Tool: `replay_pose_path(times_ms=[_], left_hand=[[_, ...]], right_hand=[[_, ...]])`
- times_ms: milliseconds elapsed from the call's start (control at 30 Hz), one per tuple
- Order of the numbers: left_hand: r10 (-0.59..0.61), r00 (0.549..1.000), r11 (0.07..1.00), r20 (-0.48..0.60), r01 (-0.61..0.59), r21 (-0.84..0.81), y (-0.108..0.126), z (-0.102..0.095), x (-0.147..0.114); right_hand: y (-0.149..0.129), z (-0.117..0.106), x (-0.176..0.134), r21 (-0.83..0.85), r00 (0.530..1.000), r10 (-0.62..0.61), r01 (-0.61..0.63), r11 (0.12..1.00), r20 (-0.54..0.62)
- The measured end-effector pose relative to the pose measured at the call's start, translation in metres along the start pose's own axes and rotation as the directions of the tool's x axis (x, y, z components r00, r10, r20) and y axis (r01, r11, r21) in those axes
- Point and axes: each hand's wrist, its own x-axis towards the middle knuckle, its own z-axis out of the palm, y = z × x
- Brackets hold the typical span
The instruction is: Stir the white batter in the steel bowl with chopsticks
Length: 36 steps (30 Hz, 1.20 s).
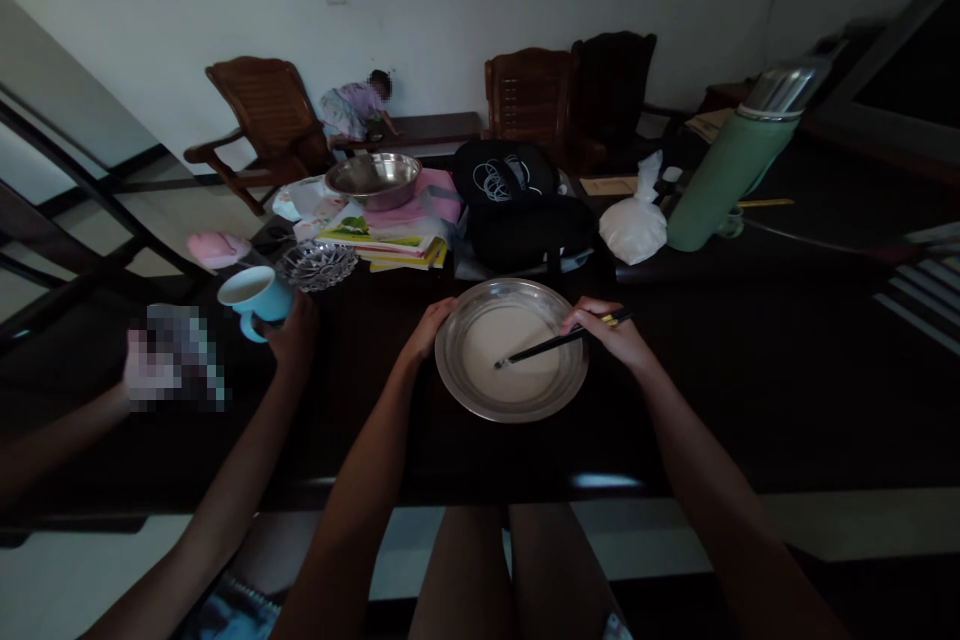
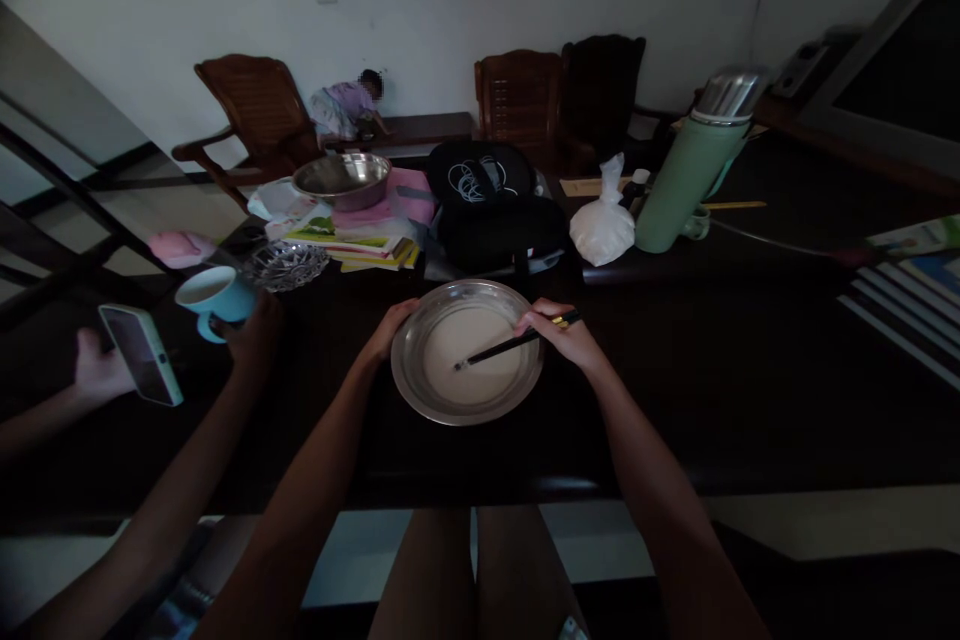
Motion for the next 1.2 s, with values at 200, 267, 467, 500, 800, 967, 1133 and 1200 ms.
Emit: replay_pose_path(times_ms=[200, 267, 467, 500, 800, 967, 1133, 1200], left_hand=[[0.003, 1.0, 1.0, -0.003, -0.003, 0.025, -0.001, 0.0, 0.001], [0.02, 1.0, 0.999, -0.003, -0.02, 0.041, 0.0, 0.0, 0.001], [-0.001, 1.0, 1.0, -0.013, 0.001, 0.031, 0.002, 0.0, 0.0], [-0.003, 1.0, 0.999, -0.015, 0.004, 0.032, 0.001, 0.0, 0.0], [0.001, 1.0, 1.0, -0.01, 0.0, 0.014, 0.0, 0.0, 0.0], [-0.021, 1.0, 1.0, -0.005, 0.021, -0.014, -0.002, -0.001, 0.001], [-0.021, 1.0, 1.0, -0.004, 0.02, -0.011, -0.002, 0.0, 0.001], [-0.017, 1.0, 1.0, -0.005, 0.017, -0.001, -0.002, 0.0, 0.001]], right_hand=[[0.001, -0.006, 0.0, -0.008, 0.989, 0.03, -0.031, 0.999, -0.148], [0.002, -0.007, -0.001, 0.046, 0.984, 0.065, -0.058, 0.997, -0.163], [0.004, 0.001, 0.0, -0.017, 1.0, 0.002, -0.002, 1.0, 0.026], [0.003, 0.001, 0.001, -0.047, 0.999, -0.018, 0.019, 0.999, 0.031], [0.005, -0.006, 0.0, 0.079, 0.987, 0.073, -0.062, 0.995, -0.146], [0.003, 0.002, 0.0, 0.019, 1.0, -0.005, 0.005, 1.0, 0.031], [0.001, -0.003, 0.0, -0.055, 0.998, -0.033, 0.031, 0.998, -0.048], [0.002, -0.007, -0.001, -0.006, 0.993, -0.014, 0.014, 1.0, -0.121]])
